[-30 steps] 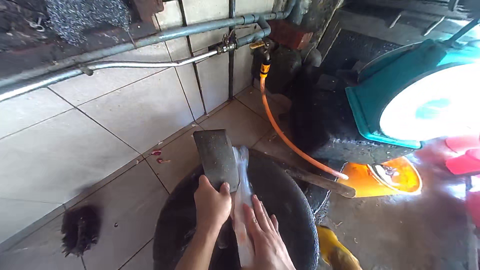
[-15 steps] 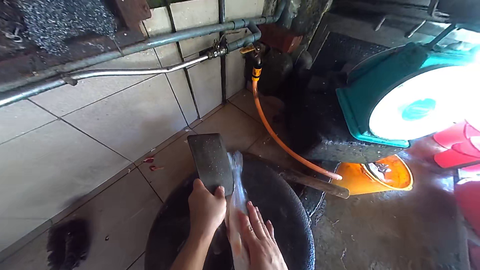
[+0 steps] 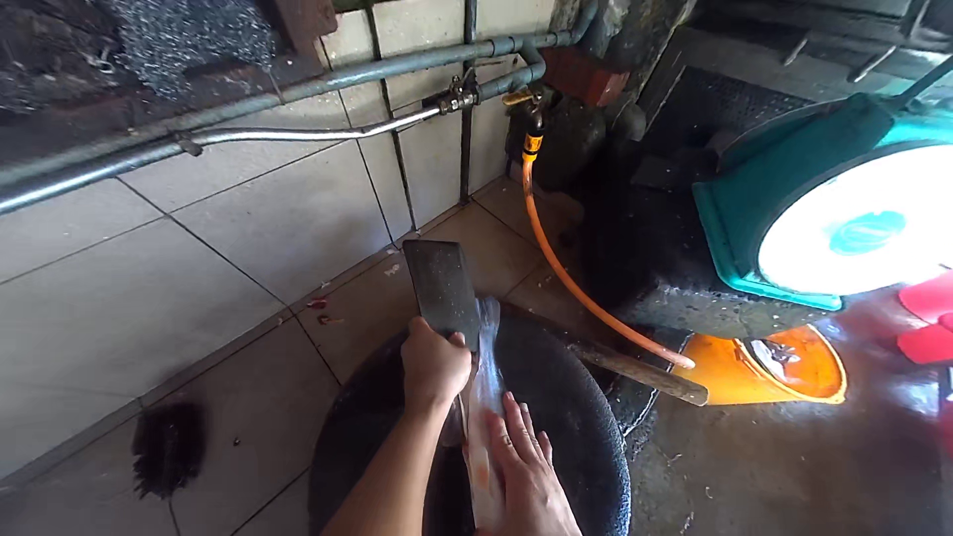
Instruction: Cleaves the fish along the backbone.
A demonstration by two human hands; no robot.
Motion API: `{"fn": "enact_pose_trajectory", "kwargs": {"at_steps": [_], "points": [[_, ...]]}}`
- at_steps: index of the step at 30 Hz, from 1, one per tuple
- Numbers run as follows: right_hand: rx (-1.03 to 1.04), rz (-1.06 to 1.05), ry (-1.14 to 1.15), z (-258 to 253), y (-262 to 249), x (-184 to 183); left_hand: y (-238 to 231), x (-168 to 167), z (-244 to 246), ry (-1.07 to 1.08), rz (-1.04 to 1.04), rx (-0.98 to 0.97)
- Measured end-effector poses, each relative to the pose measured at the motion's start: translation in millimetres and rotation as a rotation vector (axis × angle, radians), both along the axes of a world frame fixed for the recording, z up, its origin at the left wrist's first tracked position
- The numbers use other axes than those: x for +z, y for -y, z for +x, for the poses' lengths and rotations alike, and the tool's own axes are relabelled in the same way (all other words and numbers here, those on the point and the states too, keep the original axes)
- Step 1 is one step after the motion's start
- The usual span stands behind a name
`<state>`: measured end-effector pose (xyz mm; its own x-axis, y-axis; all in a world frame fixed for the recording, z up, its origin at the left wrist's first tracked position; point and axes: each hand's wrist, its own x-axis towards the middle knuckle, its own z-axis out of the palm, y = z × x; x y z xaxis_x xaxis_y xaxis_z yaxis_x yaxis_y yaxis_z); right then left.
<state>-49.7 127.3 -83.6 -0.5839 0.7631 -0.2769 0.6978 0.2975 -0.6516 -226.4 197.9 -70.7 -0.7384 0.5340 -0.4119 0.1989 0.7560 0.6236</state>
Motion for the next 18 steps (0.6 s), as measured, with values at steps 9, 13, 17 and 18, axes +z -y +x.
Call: {"fn": "enact_pose_trajectory", "kwargs": {"at_steps": [9,13,17,18], "points": [[0.055,-0.186,0.559,-29.7,-41.6,71.7,19.2,38.4,8.8,0.051,-0.094,-0.152],[-0.057,-0.290,0.194,-9.0,-57.1,34.2,36.7,57.6,12.4,0.105,-0.171,-0.215],[-0.035,-0.257,0.146,-6.3,-58.8,24.9,48.1,83.2,13.1,0.145,-0.270,-0.245],[-0.027,-0.250,0.125,-5.8,-59.4,22.2,52.3,89.4,13.0,0.162,-0.290,-0.241]]}}
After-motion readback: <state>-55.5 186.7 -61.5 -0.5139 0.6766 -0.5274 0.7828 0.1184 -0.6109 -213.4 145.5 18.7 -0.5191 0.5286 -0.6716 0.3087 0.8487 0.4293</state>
